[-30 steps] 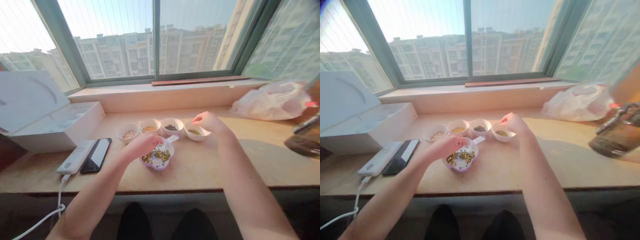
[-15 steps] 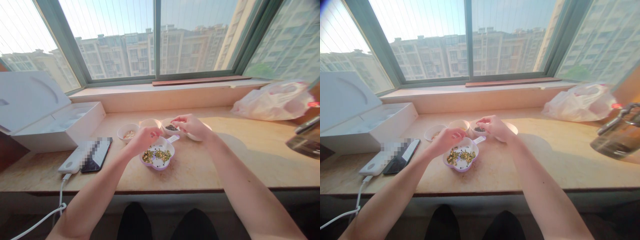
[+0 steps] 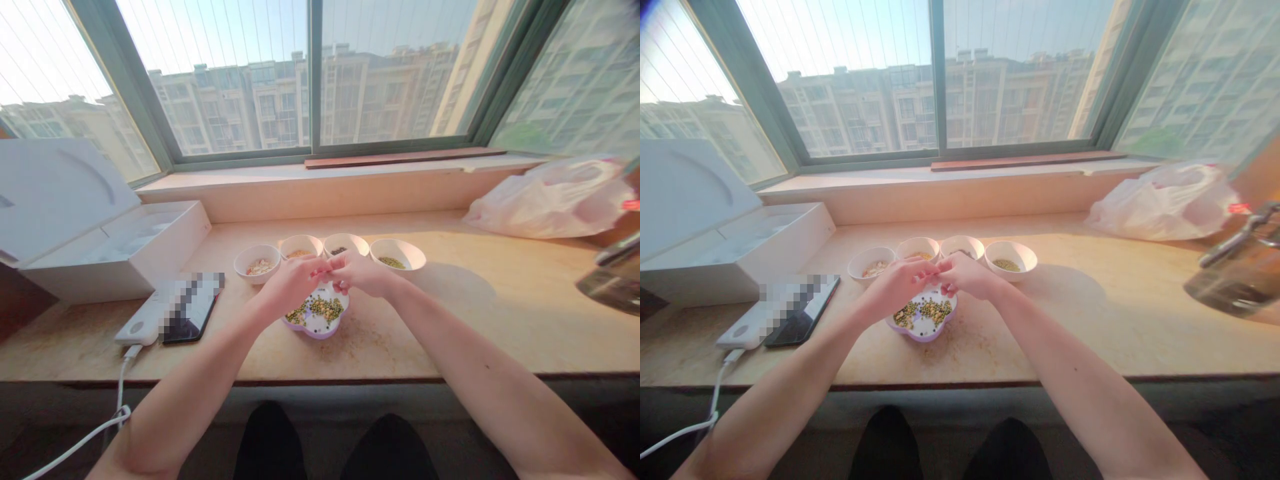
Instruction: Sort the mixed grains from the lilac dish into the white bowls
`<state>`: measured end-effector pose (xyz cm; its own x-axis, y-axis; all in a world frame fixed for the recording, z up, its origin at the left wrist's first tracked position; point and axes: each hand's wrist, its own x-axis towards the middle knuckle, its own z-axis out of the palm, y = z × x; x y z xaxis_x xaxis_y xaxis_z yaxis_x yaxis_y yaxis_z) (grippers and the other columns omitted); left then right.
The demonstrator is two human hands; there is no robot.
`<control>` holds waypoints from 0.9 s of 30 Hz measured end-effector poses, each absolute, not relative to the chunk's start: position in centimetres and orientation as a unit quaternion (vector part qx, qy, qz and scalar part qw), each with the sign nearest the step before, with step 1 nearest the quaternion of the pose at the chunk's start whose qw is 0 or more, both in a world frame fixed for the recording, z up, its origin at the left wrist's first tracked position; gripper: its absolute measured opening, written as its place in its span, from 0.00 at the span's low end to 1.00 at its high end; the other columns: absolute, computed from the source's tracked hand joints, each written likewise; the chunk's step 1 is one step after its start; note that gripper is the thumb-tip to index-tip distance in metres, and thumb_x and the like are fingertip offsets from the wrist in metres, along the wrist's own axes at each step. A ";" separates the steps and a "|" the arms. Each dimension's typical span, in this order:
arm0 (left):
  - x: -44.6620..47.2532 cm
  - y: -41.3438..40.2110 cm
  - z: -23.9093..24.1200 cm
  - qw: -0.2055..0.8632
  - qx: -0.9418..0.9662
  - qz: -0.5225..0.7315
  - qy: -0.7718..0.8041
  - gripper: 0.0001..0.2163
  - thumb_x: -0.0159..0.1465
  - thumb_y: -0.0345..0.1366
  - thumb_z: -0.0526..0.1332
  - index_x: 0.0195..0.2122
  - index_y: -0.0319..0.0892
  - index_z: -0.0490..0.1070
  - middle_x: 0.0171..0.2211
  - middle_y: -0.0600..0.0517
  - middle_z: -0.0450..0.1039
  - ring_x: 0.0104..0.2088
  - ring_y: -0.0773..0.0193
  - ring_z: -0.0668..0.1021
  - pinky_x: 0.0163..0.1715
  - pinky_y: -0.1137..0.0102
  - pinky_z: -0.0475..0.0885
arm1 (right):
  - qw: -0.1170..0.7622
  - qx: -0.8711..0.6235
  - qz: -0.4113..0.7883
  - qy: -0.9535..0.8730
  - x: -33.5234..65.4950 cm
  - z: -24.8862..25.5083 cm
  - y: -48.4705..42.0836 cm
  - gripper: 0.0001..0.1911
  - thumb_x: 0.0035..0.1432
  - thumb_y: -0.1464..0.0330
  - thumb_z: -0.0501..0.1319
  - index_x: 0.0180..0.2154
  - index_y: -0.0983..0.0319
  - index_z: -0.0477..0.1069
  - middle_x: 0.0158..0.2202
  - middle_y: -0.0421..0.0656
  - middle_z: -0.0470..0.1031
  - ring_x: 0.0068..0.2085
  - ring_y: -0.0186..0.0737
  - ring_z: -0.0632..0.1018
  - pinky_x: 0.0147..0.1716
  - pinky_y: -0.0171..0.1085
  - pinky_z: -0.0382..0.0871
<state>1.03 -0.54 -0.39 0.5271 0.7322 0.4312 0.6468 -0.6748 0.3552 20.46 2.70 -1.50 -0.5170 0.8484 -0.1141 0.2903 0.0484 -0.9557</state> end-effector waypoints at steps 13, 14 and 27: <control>1.2 -0.7 -0.4 0.090 0.868 0.279 0.400 0.12 0.68 0.24 0.58 0.41 0.43 0.81 0.39 0.51 0.81 0.36 0.63 0.80 0.37 0.68 0.72 | 0.239 -0.398 0.601 -0.650 20.6 -1.5 2.7 0.19 0.43 0.57 0.77 0.31 0.64 0.79 0.27 0.40 0.74 0.29 0.33 0.73 0.29 0.33 0.68; 1.2 -0.7 -0.5 0.092 0.870 0.282 0.394 0.11 0.68 0.24 0.58 0.40 0.43 0.80 0.39 0.51 0.80 0.37 0.63 0.80 0.38 0.68 0.72 | 0.239 -0.394 0.601 -0.653 20.7 -1.5 2.7 0.20 0.44 0.57 0.77 0.31 0.64 0.78 0.28 0.40 0.73 0.29 0.32 0.72 0.28 0.33 0.67; 0.3 0.6 -1.1 0.117 0.828 0.365 0.409 0.21 0.62 0.18 0.56 0.50 0.45 0.75 0.51 0.49 0.76 0.38 0.68 0.81 0.43 0.69 0.77 | 0.361 -0.295 0.656 -0.593 21.5 -0.1 2.7 0.23 0.53 0.51 0.73 0.31 0.63 0.72 0.27 0.36 0.66 0.26 0.29 0.60 0.24 0.32 0.54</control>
<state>0.35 0.63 -1.13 0.3995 0.7629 0.5084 0.5925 -0.6380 0.4918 21.53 2.72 -0.11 -0.5651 0.8239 0.0416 -0.1240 -0.0350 -0.9917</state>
